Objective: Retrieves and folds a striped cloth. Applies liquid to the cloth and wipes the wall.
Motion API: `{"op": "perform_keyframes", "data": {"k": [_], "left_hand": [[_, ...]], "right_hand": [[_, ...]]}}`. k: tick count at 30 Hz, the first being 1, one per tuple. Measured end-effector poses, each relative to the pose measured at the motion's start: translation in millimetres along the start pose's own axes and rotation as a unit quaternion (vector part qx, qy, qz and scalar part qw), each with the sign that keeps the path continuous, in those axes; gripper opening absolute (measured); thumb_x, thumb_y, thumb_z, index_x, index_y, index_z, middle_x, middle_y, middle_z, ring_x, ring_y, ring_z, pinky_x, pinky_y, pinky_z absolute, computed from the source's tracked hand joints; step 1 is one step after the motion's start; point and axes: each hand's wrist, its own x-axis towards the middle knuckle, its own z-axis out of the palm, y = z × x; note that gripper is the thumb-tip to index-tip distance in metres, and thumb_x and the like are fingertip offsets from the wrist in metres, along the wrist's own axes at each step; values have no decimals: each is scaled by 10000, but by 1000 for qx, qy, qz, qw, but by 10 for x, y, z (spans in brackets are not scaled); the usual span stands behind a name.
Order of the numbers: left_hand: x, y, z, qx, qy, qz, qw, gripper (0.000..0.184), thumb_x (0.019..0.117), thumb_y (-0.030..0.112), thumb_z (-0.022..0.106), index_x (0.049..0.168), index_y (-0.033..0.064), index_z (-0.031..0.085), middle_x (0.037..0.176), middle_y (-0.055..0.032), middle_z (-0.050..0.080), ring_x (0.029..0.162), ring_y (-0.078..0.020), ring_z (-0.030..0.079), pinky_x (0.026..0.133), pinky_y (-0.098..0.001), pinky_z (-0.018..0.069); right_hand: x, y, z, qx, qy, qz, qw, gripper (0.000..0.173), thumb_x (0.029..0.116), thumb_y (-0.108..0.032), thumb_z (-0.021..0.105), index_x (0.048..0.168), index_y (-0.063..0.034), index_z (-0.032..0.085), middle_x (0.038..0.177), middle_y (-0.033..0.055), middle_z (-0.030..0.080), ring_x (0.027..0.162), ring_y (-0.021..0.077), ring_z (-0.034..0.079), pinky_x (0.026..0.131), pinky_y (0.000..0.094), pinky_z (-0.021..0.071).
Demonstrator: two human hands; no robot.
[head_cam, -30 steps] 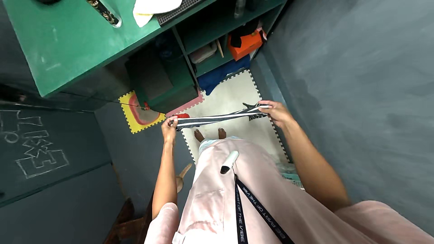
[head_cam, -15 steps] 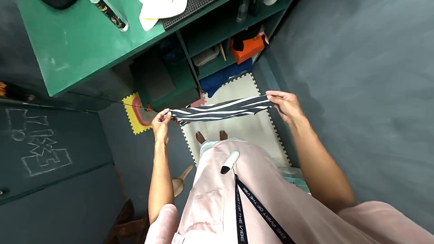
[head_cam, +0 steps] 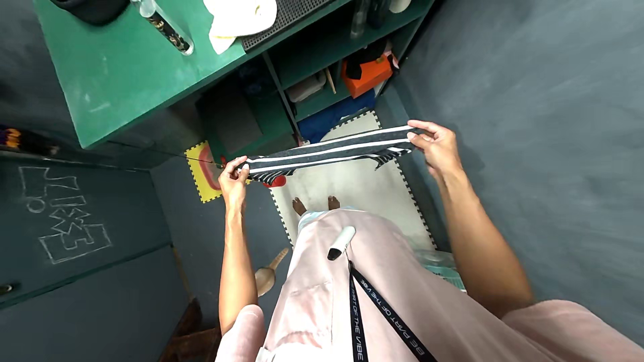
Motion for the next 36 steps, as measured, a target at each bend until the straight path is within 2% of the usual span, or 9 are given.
{"op": "perform_keyframes", "data": {"k": [4,8,11,13,16,20,23,29,36], "left_hand": [[-216,237,-92,61,-69,-18,996,301,1025,112,590,1315,137,668,1327,-18,658,910,-134,658,740,-306,549],[-395,832,-344,-20,-200,-28,979,391,1074,106,395,1390,114,624,1433,-27,598,1130,-158,654,922,-352,562],[-339,1219,-543,-124,-173,78,974,317,986,139,630,1299,122,677,1323,-2,646,1067,-120,666,879,-307,588],[-113,1387,-457,-95,-85,134,983,312,914,120,709,1223,160,712,1205,56,697,976,-54,680,833,-253,594],[238,922,-117,17,-32,68,997,212,979,39,598,1146,-16,718,1105,-61,748,988,-82,705,915,-301,583],[70,-224,69,110,-83,-122,983,233,1044,132,508,1041,-55,648,846,-104,657,693,-97,591,668,-311,539],[-355,-439,54,111,-115,-251,955,350,1057,378,518,911,77,618,678,-3,568,517,-63,492,502,-251,452],[-471,-691,126,111,-107,-332,930,502,1074,418,478,833,11,646,692,-37,604,566,-93,535,574,-288,489],[-504,-707,186,145,-49,-376,914,690,1003,610,514,988,-53,704,991,-217,708,891,-294,674,847,-515,544]], "right_hand": [[-97,-120,-32,-4,-17,20,1000,321,989,-111,648,1309,-102,674,1338,41,663,935,105,683,799,286,574],[-399,-557,-374,31,-164,43,985,359,1005,-39,526,1328,-118,659,1299,12,684,920,81,685,789,251,577],[-478,-1012,-579,127,-205,-45,970,456,992,-7,369,1359,-83,629,1182,24,716,932,79,705,815,264,608],[-361,-1266,-497,102,-160,-129,973,432,986,-14,410,1344,-101,633,1169,-23,722,975,55,696,870,260,599],[-27,-1079,-137,-57,-120,-161,978,291,1006,-57,506,1233,-2,680,1193,50,710,1056,68,667,983,274,546],[129,-129,165,-180,-104,52,977,179,964,-40,592,1058,54,712,894,184,694,780,235,649,770,490,551],[-110,370,95,-149,-133,160,967,233,1040,-214,561,916,-37,649,720,24,590,606,82,531,620,299,499],[-315,724,16,-74,-115,256,957,522,992,-577,568,1044,-75,705,855,14,676,670,72,582,645,296,517],[-307,723,71,-50,-80,248,964,554,980,-590,580,1059,-53,689,960,47,686,812,115,632,770,345,548]]}}
